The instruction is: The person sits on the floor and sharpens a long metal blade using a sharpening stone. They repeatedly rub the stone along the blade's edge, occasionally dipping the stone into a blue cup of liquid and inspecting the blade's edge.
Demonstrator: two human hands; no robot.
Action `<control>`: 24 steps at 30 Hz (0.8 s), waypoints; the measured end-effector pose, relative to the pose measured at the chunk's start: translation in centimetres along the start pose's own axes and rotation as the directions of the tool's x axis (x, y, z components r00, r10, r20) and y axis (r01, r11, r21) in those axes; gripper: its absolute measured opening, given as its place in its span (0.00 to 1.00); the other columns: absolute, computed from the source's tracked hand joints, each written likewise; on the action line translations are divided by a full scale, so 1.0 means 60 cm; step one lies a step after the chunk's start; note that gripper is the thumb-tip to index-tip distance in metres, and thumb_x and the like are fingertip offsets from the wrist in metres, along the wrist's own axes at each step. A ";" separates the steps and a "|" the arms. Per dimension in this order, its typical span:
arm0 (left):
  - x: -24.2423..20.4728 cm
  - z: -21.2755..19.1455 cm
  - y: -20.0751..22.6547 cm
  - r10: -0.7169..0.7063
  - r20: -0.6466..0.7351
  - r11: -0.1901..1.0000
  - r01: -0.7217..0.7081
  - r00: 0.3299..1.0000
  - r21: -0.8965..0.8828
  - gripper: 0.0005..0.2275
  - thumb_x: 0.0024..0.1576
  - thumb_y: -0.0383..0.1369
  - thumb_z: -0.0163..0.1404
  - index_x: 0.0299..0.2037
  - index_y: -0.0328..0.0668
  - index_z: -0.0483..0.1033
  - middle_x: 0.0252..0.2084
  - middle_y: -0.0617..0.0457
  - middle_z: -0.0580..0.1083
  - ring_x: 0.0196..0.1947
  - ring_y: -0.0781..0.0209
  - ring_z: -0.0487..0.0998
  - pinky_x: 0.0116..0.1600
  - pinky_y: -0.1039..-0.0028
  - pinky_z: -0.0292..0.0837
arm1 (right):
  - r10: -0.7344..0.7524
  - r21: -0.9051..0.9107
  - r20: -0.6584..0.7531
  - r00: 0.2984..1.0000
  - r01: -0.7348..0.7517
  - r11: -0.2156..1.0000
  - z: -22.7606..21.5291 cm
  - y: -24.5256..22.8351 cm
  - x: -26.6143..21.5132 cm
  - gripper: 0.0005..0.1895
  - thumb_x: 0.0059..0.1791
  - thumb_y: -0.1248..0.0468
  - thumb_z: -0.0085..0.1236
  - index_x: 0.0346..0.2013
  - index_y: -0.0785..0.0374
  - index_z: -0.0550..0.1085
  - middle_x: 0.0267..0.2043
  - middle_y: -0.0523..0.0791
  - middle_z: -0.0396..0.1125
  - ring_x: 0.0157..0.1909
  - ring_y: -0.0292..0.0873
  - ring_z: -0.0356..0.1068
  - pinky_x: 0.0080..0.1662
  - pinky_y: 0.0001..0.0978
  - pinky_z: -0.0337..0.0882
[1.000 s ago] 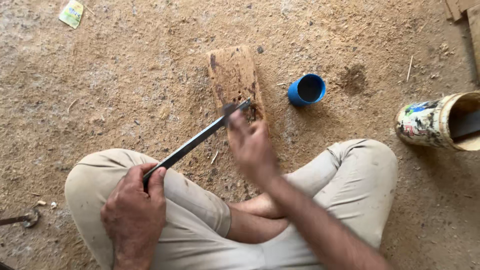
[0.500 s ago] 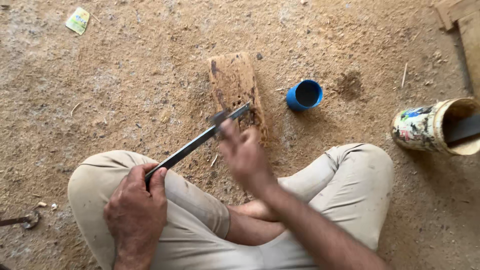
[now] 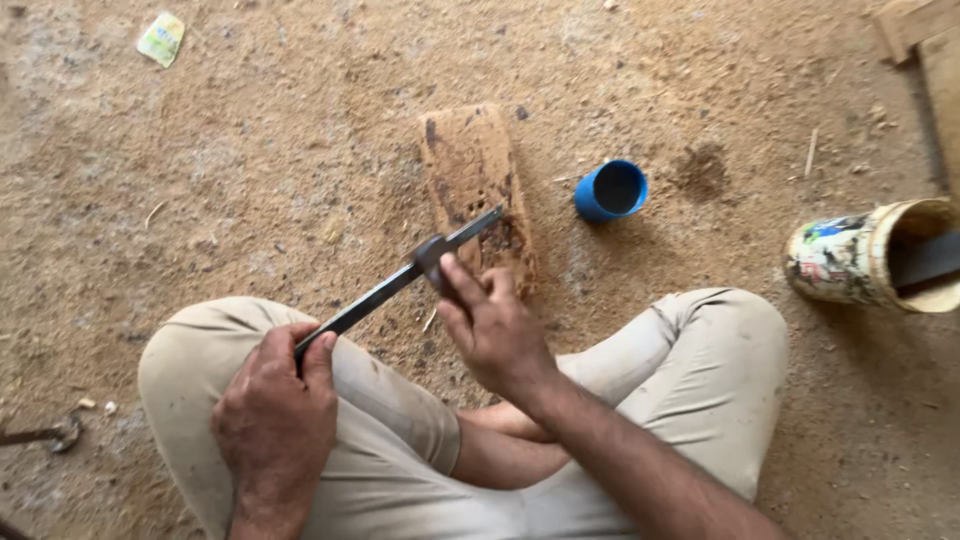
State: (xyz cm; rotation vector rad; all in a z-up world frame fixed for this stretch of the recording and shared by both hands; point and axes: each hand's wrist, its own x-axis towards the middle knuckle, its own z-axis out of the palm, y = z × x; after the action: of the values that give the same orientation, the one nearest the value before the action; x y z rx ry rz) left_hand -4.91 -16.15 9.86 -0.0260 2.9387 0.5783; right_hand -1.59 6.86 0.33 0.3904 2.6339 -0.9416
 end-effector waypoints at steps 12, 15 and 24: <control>0.002 0.001 0.001 0.024 -0.005 1.000 -0.024 1.000 -0.005 0.11 0.63 0.40 0.51 0.46 0.43 0.79 0.37 0.50 0.81 0.36 0.51 0.82 0.41 0.60 0.77 | -0.218 -0.091 -0.183 0.959 0.204 0.975 -0.004 -0.004 0.000 0.26 0.59 0.47 0.43 0.72 0.49 0.63 0.48 0.52 0.57 0.37 0.44 0.66 0.34 0.38 0.76; -0.007 0.002 0.000 0.039 -0.021 0.998 -0.038 0.999 0.040 0.11 0.63 0.40 0.52 0.45 0.43 0.79 0.37 0.49 0.81 0.37 0.49 0.82 0.40 0.58 0.76 | -0.159 -0.035 -0.164 0.973 0.156 0.987 0.000 -0.004 -0.010 0.29 0.56 0.49 0.46 0.73 0.45 0.61 0.46 0.52 0.58 0.32 0.43 0.66 0.32 0.38 0.73; 0.005 0.000 0.006 0.024 0.011 0.999 -0.024 1.000 -0.030 0.11 0.63 0.39 0.50 0.45 0.41 0.78 0.35 0.50 0.81 0.31 0.54 0.83 0.37 0.62 0.78 | 0.014 0.003 -0.076 0.997 -0.013 1.000 0.003 -0.051 -0.016 0.31 0.56 0.48 0.45 0.74 0.35 0.53 0.45 0.48 0.59 0.27 0.37 0.66 0.23 0.30 0.75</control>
State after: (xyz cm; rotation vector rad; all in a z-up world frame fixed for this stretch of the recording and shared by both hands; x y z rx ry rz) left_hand -5.20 -15.81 9.93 0.0088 2.9231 0.6241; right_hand -1.80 4.32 2.30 0.4528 2.6954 -0.9432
